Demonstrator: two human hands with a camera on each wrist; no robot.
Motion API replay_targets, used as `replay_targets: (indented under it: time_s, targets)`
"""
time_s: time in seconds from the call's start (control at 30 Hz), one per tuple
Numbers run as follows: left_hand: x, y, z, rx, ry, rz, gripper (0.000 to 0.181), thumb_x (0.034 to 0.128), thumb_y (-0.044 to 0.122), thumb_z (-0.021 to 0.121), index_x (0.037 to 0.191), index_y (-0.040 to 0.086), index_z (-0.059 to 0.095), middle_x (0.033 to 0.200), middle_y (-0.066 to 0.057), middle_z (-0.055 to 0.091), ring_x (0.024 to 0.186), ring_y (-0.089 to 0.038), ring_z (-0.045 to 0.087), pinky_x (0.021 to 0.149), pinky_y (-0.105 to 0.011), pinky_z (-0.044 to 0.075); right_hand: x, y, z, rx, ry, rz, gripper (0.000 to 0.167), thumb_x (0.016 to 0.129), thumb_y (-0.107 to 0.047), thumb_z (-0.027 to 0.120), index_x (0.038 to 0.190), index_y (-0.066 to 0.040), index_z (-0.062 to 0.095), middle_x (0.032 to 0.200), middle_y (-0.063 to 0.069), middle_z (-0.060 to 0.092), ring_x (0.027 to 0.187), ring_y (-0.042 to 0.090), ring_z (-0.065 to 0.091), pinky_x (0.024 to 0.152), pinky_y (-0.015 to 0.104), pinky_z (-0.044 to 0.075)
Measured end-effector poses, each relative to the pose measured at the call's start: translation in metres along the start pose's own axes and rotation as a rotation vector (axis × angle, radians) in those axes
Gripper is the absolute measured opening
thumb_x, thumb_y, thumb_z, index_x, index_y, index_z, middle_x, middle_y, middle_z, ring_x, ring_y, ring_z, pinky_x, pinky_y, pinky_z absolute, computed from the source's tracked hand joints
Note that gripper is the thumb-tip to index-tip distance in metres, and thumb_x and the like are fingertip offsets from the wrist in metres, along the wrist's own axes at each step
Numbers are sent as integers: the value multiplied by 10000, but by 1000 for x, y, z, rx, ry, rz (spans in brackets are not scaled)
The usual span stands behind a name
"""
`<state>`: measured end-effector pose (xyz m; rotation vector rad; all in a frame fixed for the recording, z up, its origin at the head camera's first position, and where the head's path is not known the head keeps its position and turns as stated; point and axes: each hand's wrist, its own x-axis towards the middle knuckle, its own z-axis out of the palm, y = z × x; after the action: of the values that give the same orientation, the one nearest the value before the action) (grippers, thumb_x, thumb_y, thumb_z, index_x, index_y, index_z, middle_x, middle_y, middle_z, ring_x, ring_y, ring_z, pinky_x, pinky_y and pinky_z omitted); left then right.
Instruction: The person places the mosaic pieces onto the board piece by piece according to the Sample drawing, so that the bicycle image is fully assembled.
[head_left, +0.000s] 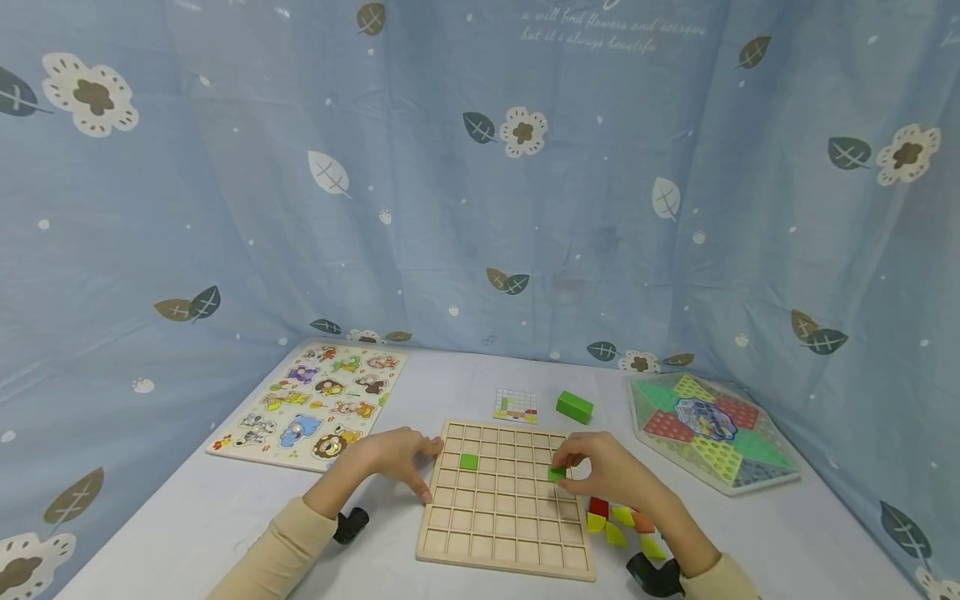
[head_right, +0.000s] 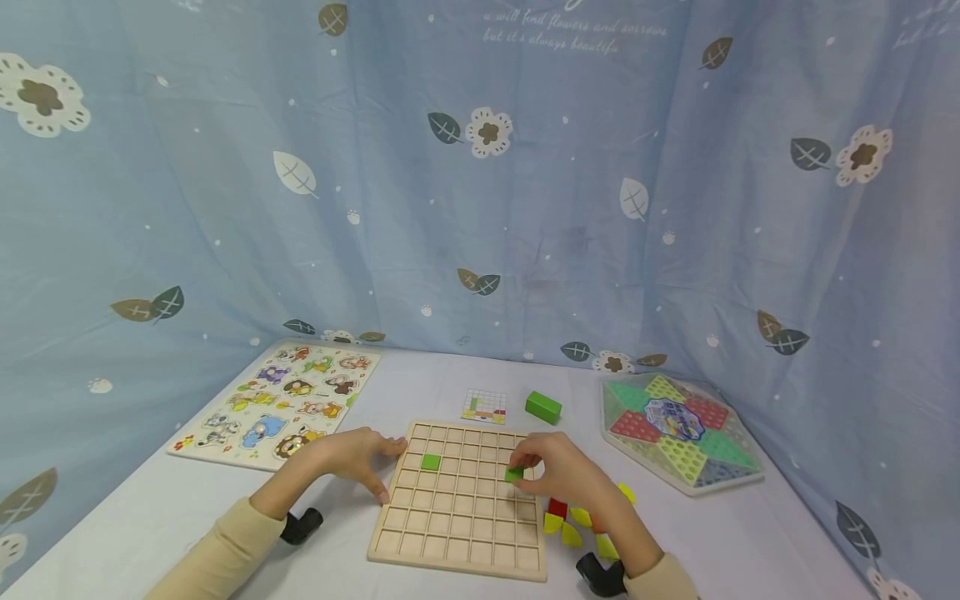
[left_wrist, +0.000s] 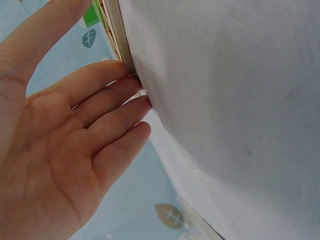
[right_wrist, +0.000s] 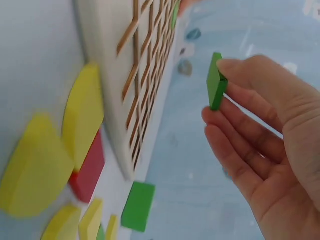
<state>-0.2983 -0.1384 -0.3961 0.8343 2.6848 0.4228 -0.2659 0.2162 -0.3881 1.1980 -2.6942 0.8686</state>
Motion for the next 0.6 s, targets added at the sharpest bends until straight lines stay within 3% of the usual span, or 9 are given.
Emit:
replay_targets:
  time_s: [0.27, 0.6]
  targets:
    - [-2, 1, 0, 9, 7, -15, 863, 661, 400, 860, 1392, 89, 521, 1438, -65, 482, 1331, -313, 417, 1098, -440, 339, 8, -16, 17, 7, 176, -110, 213, 770, -60, 805, 933, -137, 691, 885, -68, 664, 771, 163, 647, 685, 329, 580]
    - [-1, 0, 1, 6, 9, -1, 867, 661, 399, 859, 1388, 71, 519, 1435, -74, 482, 1323, -311, 428, 1092, -444, 349, 15, -28, 33, 17, 267, -115, 190, 780, -66, 800, 916, -148, 696, 886, -66, 668, 796, 116, 641, 687, 330, 581]
